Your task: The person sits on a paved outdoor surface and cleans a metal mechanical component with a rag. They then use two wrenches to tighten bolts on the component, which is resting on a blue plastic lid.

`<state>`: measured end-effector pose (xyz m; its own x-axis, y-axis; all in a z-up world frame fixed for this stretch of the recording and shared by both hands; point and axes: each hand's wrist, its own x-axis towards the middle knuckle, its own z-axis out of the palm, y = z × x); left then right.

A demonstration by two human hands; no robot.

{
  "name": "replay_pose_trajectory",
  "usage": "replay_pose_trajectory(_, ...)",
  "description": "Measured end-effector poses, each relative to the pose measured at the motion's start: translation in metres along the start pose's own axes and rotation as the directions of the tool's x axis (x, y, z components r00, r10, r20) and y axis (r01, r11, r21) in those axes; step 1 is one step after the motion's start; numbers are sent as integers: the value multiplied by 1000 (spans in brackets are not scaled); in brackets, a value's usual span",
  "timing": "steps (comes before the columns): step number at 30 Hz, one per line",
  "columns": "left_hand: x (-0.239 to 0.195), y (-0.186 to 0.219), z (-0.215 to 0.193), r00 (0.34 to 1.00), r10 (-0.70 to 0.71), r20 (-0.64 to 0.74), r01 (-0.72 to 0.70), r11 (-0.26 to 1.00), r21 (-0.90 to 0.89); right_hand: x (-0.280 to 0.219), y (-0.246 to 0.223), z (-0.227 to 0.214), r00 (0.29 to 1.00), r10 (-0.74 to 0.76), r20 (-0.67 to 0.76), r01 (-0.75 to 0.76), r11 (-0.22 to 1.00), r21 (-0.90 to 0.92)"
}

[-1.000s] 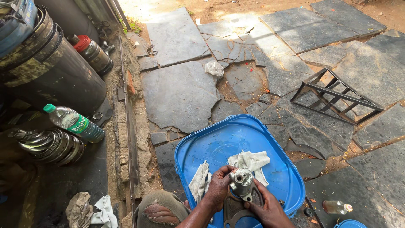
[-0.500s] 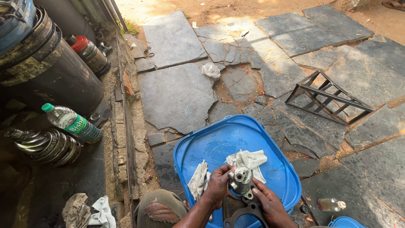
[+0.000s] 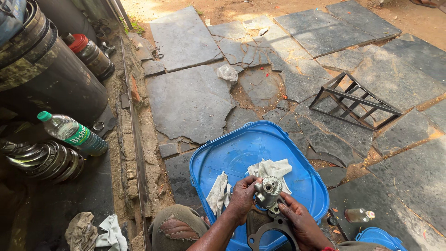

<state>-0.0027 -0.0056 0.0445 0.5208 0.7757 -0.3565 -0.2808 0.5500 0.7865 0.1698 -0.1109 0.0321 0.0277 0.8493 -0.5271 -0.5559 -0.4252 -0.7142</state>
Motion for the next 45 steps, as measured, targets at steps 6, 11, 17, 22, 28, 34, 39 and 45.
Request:
replay_pose_trajectory(6,0,0,0,999,26,24,-27,999,23,-14,-8,7,998,20,56,-25,995,100)
replay_pose_trajectory(11,-8,10,6,1000,-7,13,7,998,66,-23,-12,11,998,26,60,-35,987,156)
replay_pose_trajectory(17,-15,9,8,1000,5,21,-7,994,112,-39,-16,22,997,21,70,-30,991,132)
replay_pose_trajectory(22,-19,5,6,1000,-20,6,19,996,89,-47,-13,29,998,-11,65,6,997,83)
replay_pose_trajectory(28,-24,-1,3,998,50,46,-53,997,56,-51,-10,32,1000,-5,26,7,996,-88)
replay_pose_trajectory(34,-30,-1,6,996,80,30,-81,995,62,-55,-9,36,993,-109,52,117,978,-173)
replay_pose_trajectory(39,-39,0,10,995,94,-42,-88,988,123,-59,-4,38,988,-142,53,148,981,-129)
replay_pose_trajectory(45,-48,4,12,990,-83,-117,108,968,228,-53,-1,39,986,-166,-30,157,970,-186)
